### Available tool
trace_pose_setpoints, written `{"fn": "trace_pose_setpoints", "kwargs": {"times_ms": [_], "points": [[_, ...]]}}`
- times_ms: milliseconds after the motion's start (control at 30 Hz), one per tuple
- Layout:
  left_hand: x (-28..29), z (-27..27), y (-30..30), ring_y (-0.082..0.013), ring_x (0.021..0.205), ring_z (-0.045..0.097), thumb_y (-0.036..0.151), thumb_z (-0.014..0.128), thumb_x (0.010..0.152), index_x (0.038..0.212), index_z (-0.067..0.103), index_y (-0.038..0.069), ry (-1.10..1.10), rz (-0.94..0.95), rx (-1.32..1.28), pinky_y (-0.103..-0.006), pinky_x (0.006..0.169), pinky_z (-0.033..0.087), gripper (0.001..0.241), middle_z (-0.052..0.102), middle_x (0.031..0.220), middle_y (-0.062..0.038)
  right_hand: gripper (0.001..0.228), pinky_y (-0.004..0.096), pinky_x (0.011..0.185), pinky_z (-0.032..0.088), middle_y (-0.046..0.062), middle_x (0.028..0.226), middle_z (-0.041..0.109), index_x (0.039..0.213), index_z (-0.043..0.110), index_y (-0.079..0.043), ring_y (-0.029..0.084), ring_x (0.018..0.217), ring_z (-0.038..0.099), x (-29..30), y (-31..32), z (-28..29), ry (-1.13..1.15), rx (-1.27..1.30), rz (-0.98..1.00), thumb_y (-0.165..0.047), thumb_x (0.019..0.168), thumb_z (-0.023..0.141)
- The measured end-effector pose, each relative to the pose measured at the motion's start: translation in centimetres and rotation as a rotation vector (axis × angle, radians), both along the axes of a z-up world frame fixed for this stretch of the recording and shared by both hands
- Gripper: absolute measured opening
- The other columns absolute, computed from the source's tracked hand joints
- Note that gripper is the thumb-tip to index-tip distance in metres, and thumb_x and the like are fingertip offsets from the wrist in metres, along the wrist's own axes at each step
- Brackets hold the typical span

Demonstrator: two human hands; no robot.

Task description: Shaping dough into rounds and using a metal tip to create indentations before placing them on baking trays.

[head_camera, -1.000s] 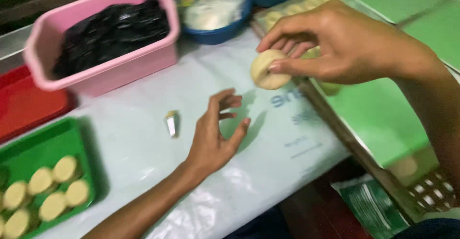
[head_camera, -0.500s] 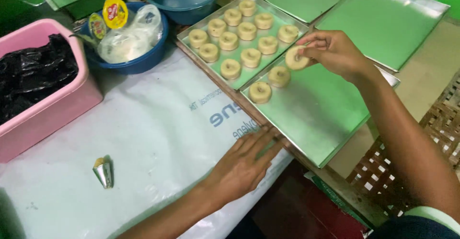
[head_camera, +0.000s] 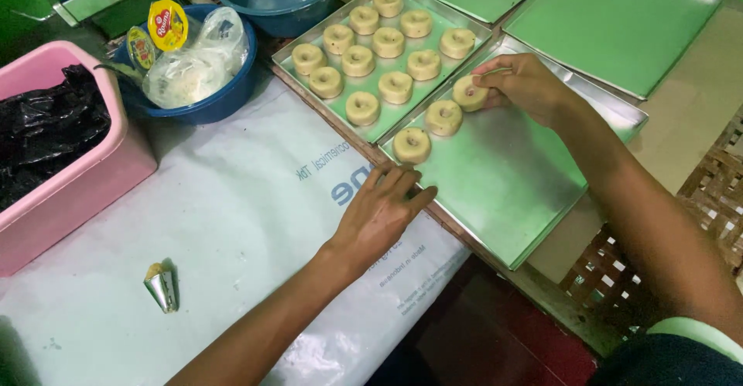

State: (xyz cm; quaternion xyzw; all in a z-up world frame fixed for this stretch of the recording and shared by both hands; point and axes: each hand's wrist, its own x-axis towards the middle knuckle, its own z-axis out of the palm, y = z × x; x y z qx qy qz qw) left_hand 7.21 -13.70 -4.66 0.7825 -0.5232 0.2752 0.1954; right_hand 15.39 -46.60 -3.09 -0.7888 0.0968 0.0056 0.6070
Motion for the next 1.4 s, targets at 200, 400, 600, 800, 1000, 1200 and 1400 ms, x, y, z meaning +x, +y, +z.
{"fn": "trace_pose_setpoints", "kwargs": {"times_ms": [200,400,600,800,1000,1200,1400], "points": [[-0.4,0.8,0.1,-0.0237,0.096,0.062,0.009,0.068,0.092,0.099,0.076,0.016,-0.017,0.013,0.003,-0.0405,0.095,0.047,0.013,0.064,0.094,-0.008,0.024,0.042,0.078,0.066,0.020,0.091,0.068,0.119,0.064,0.001,0.027,0.083,0.075,0.1,0.9,-0.1,-0.016,0.010,0.001,-0.007,0.096,0.064],[-0.6,1.0,0.3,-0.0242,0.093,0.061,0.008,0.068,0.094,0.097,0.076,0.016,-0.015,-0.003,-0.020,-0.0386,0.089,0.046,0.012,0.064,0.093,-0.008,0.022,0.042,0.077,0.066,0.022,0.096,0.070,0.116,0.065,0.000,0.029,0.085,0.075,0.5,1.1,-0.1,0.002,0.011,-0.002,-0.007,0.094,0.067],[-0.7,1.1,0.4,-0.0217,0.093,0.060,0.010,0.070,0.092,0.097,0.077,0.019,-0.022,0.022,-0.011,-0.0384,0.086,0.044,0.012,0.065,0.092,-0.005,0.024,0.030,0.066,0.059,0.014,0.086,0.067,0.118,0.068,0.000,0.017,0.076,0.068,-0.5,2.4,0.9,-0.089,-0.132,0.000,-0.006,0.095,0.068],[-0.8,0.9,0.3,-0.0225,0.091,0.059,0.011,0.067,0.095,0.098,0.077,0.018,-0.031,0.033,-0.064,-0.0381,0.084,0.042,0.013,0.064,0.093,-0.006,0.024,0.029,0.075,0.055,-0.002,0.078,0.074,0.109,0.079,-0.032,0.009,0.075,0.067,0.0,1.0,-0.7,-0.085,-0.591,-0.076,-0.027,0.086,0.075],[-0.7,0.3,0.1,-0.0235,0.088,0.060,0.010,0.069,0.092,0.099,0.077,0.017,-0.048,0.038,-0.081,-0.0391,0.084,0.043,0.013,0.065,0.093,-0.007,0.028,0.023,0.068,0.059,0.010,0.093,0.070,0.115,0.073,-0.007,0.009,0.077,0.067,0.3,0.2,-1.4,-0.195,-0.250,-0.045,-0.011,0.088,0.074],[-0.7,0.3,0.2,-0.0235,0.091,0.059,0.009,0.070,0.090,0.099,0.078,0.017,-0.031,0.047,-0.073,-0.0390,0.085,0.043,0.014,0.065,0.094,-0.007,0.031,0.022,0.066,0.059,0.010,0.096,0.068,0.119,0.071,-0.008,0.007,0.081,0.067,-0.2,0.8,0.0,-0.216,-0.211,-0.030,-0.006,0.088,0.075],[-0.8,0.0,0.2,-0.0248,0.093,0.061,0.008,0.070,0.090,0.099,0.078,0.017,0.002,0.053,-0.059,-0.0391,0.081,0.044,0.015,0.066,0.094,-0.008,0.025,0.027,0.070,0.058,0.012,0.093,0.068,0.115,0.070,-0.002,0.013,0.081,0.069,-0.7,1.1,0.3,-0.216,-0.231,-0.043,-0.004,0.090,0.072]]}}
